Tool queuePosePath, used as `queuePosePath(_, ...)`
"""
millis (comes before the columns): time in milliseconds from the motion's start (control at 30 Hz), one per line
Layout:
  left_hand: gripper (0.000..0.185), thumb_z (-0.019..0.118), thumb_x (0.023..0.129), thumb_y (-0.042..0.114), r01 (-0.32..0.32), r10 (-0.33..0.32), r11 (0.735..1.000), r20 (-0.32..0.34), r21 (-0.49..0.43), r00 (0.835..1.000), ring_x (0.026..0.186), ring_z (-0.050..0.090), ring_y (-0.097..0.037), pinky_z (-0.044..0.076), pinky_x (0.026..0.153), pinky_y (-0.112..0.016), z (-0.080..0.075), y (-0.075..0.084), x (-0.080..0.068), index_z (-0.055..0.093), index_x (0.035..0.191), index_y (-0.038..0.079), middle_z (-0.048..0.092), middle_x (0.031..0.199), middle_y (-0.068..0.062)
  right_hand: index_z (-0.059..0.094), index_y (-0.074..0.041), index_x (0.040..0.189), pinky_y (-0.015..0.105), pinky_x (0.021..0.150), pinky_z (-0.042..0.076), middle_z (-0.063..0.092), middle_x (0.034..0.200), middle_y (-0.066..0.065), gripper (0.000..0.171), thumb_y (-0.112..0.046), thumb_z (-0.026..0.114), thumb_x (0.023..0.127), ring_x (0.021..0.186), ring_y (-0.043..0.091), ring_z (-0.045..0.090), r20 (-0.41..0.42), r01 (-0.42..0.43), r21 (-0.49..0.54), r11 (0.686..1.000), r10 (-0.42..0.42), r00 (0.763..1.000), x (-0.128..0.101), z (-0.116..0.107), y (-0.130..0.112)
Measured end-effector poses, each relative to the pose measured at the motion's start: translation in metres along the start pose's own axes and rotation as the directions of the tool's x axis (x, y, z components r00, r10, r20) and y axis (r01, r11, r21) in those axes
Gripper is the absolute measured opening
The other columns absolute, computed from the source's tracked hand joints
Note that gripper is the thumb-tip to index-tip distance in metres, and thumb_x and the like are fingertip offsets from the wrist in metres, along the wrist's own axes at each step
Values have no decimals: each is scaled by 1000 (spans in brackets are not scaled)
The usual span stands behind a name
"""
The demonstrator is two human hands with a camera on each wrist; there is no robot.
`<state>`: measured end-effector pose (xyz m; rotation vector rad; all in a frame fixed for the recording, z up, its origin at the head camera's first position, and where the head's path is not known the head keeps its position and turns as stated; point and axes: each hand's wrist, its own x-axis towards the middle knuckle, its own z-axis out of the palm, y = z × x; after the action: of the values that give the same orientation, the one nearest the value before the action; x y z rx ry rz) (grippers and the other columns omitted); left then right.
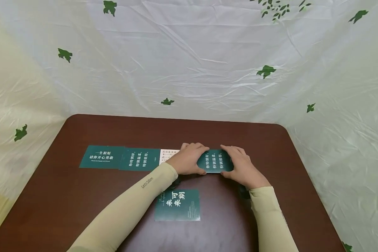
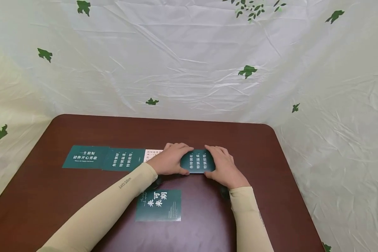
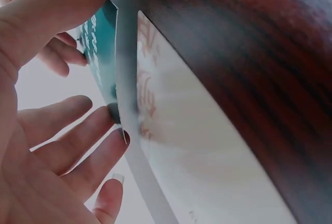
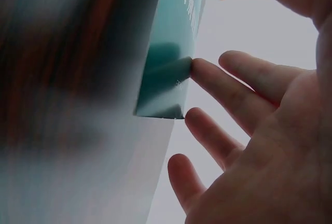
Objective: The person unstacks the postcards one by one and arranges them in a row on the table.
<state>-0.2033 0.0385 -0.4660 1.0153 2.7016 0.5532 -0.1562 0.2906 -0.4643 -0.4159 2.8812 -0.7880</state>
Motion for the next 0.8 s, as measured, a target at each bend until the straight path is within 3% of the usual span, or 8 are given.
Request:
queuePosePath(267,89,87,90,46,14,-11,999,47,-49,999,147,51,-26,33,119,-49,4,1,9,48,163,13,54,161,-6,37,-15,168,67,118,41,42,167,14,93,-15,86,90,153,39,31,59,-39,46,998,36,998,4,2,11)
queuePosePath(800,89,88,89,48,55,-52,997,40,-63,998,151,52,-22,36,122,-48,5,0,7,50,162,14,55,163,-3,39,-16,167,70,118,40,42,168,14,88,-19,84,91,152,40,32,89,-68,44,997,64,994,5,4,12)
